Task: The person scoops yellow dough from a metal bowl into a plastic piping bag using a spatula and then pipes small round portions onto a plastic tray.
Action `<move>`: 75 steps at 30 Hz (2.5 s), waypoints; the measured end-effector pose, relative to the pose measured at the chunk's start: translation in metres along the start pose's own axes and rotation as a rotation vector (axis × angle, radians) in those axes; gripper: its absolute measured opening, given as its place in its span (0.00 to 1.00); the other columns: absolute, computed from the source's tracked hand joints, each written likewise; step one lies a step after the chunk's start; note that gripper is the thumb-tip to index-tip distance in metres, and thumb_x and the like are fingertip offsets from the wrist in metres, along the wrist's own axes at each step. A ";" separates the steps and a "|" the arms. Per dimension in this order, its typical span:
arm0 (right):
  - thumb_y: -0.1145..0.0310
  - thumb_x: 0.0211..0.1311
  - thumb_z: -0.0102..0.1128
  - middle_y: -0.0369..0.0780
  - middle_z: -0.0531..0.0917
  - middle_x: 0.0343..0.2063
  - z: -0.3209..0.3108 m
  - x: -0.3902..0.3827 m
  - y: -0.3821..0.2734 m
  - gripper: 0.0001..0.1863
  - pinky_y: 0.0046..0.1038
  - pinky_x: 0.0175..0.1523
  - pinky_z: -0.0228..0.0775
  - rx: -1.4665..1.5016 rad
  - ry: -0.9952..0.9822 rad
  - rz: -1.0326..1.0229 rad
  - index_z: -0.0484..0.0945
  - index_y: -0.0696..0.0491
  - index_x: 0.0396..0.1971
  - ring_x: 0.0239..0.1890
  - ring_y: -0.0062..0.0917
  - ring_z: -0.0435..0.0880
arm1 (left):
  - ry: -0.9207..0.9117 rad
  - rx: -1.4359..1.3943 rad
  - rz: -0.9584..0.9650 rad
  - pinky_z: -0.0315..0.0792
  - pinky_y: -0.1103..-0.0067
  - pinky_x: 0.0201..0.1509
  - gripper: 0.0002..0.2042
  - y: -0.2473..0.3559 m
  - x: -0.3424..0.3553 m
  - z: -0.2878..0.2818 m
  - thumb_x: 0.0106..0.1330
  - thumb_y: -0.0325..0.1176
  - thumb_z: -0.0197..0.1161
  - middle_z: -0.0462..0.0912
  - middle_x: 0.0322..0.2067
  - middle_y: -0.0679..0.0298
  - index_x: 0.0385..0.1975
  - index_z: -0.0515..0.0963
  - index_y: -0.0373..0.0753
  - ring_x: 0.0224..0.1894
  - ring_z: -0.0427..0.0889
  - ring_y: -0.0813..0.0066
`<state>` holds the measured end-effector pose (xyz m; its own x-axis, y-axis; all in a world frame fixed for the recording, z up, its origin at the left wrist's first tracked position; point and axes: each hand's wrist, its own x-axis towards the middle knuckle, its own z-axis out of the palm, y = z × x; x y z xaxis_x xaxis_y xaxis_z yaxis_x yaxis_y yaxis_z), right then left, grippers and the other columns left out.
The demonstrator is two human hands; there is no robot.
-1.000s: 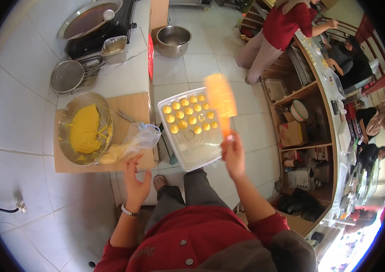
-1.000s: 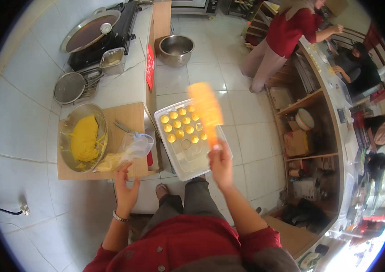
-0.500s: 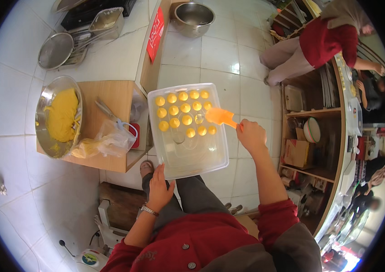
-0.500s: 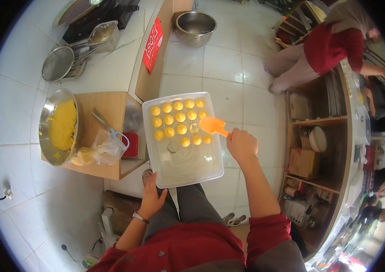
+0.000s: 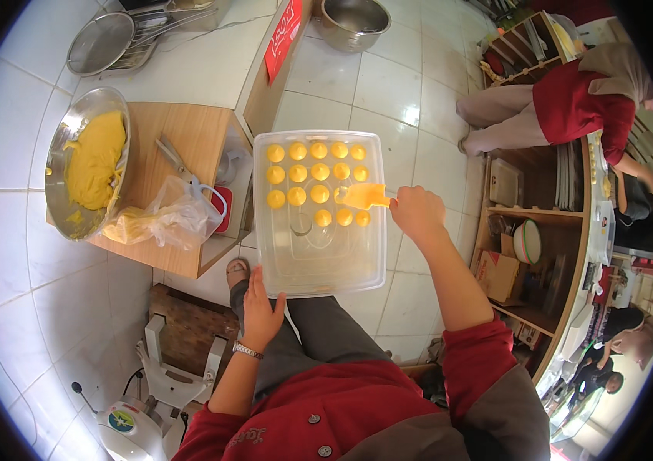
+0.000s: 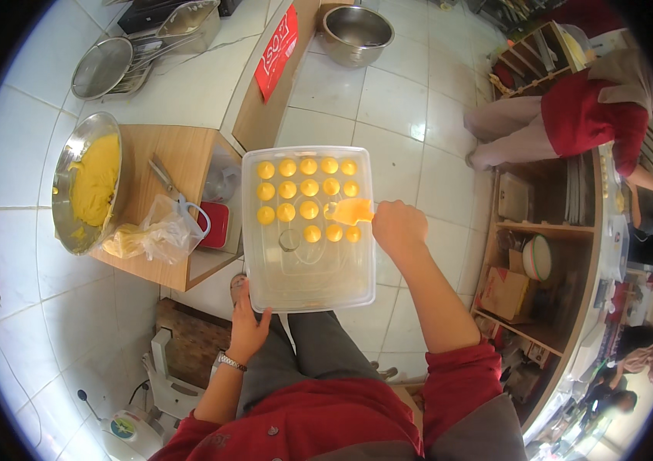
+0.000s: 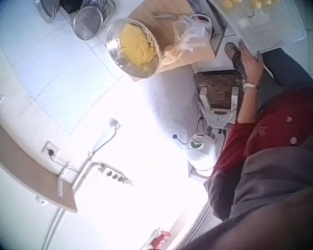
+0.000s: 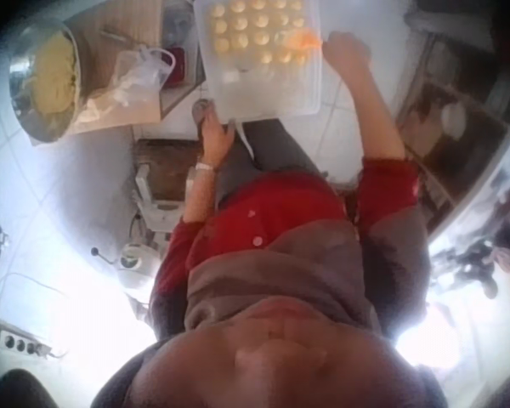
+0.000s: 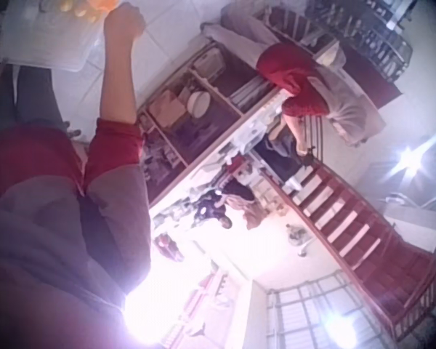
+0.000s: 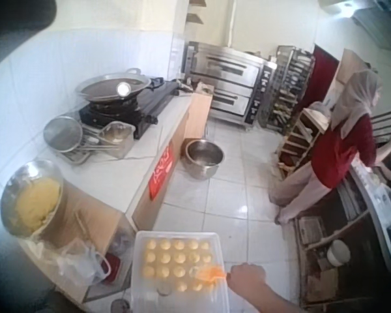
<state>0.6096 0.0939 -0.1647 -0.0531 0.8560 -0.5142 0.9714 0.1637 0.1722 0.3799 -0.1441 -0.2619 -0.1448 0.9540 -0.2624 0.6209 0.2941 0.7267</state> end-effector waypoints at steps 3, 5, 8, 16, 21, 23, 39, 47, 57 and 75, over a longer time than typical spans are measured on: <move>0.69 0.54 0.49 0.40 0.81 0.28 0.002 0.001 -0.004 0.08 0.32 0.34 0.73 -0.026 0.019 -0.007 0.79 0.52 0.28 0.33 0.33 0.81 | 0.059 0.005 0.023 0.56 0.63 0.60 0.35 -0.002 0.004 0.001 0.57 0.32 0.58 0.55 0.60 0.43 0.61 0.48 0.30 0.62 0.56 0.47; 0.71 0.52 0.49 0.40 0.81 0.28 0.004 0.002 -0.008 0.08 0.31 0.33 0.73 -0.039 0.034 -0.011 0.79 0.52 0.28 0.33 0.33 0.81 | 0.093 0.011 0.048 0.56 0.63 0.60 0.34 -0.003 0.006 0.001 0.56 0.31 0.57 0.55 0.60 0.43 0.61 0.48 0.29 0.62 0.56 0.46; 0.71 0.52 0.49 0.40 0.81 0.29 0.003 0.005 -0.011 0.08 0.31 0.33 0.73 -0.073 -0.015 -0.016 0.79 0.51 0.29 0.33 0.33 0.81 | 0.103 0.002 0.036 0.56 0.63 0.61 0.34 -0.004 0.007 0.002 0.56 0.28 0.56 0.55 0.60 0.42 0.61 0.48 0.29 0.62 0.56 0.46; 0.72 0.53 0.48 0.39 0.81 0.28 -0.001 0.009 -0.019 0.08 0.31 0.34 0.73 -0.096 0.026 -0.068 0.79 0.51 0.28 0.32 0.31 0.81 | 0.087 -0.045 0.037 0.56 0.64 0.60 0.33 -0.003 -0.001 0.000 0.54 0.24 0.54 0.56 0.60 0.43 0.61 0.48 0.29 0.61 0.58 0.46; 0.73 0.52 0.48 0.39 0.81 0.28 -0.003 0.009 -0.022 0.09 0.31 0.34 0.73 -0.133 0.034 -0.122 0.79 0.51 0.27 0.33 0.31 0.81 | 0.101 -0.044 0.051 0.56 0.64 0.61 0.33 -0.001 -0.002 0.000 0.54 0.24 0.53 0.56 0.60 0.42 0.61 0.48 0.29 0.61 0.58 0.46; 0.73 0.52 0.48 0.39 0.81 0.28 -0.005 0.008 -0.021 0.09 0.31 0.34 0.73 -0.157 0.052 -0.141 0.79 0.51 0.27 0.33 0.31 0.81 | 0.117 -0.040 0.058 0.56 0.64 0.61 0.33 -0.001 -0.003 0.000 0.54 0.24 0.53 0.56 0.60 0.42 0.61 0.48 0.29 0.61 0.58 0.46; 0.73 0.52 0.48 0.38 0.81 0.25 -0.003 0.012 -0.013 0.08 0.30 0.32 0.73 -0.161 0.080 -0.084 0.79 0.50 0.26 0.31 0.31 0.82 | 0.138 -0.047 0.038 0.56 0.63 0.61 0.33 -0.007 -0.006 -0.004 0.54 0.24 0.54 0.57 0.59 0.42 0.60 0.49 0.28 0.61 0.57 0.46; 0.72 0.53 0.48 0.39 0.81 0.27 -0.011 0.018 -0.019 0.08 0.31 0.34 0.73 -0.116 0.105 -0.116 0.79 0.50 0.27 0.32 0.31 0.82 | 0.126 -0.046 0.026 0.55 0.63 0.61 0.33 -0.008 -0.007 -0.003 0.54 0.24 0.54 0.56 0.59 0.43 0.61 0.49 0.28 0.62 0.56 0.46; 0.72 0.53 0.49 0.38 0.82 0.29 -0.007 0.019 -0.012 0.09 0.30 0.34 0.73 -0.245 0.017 -0.131 0.80 0.49 0.28 0.33 0.30 0.82 | 0.146 -0.044 0.023 0.55 0.63 0.61 0.33 -0.007 -0.004 -0.007 0.55 0.24 0.54 0.56 0.59 0.42 0.61 0.49 0.28 0.62 0.56 0.46; 0.56 0.56 0.51 0.40 0.81 0.27 0.031 0.037 0.006 0.14 0.34 0.34 0.73 -0.039 0.048 -0.099 0.78 0.52 0.29 0.32 0.34 0.81 | 0.153 -0.048 0.011 0.55 0.63 0.61 0.33 -0.008 -0.004 -0.008 0.54 0.24 0.54 0.56 0.59 0.43 0.61 0.49 0.29 0.62 0.56 0.47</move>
<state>0.6205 0.1116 -0.2086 -0.1603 0.8570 -0.4898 0.9511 0.2668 0.1557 0.3690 -0.1494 -0.2615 -0.2559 0.9539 -0.1568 0.5859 0.2820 0.7597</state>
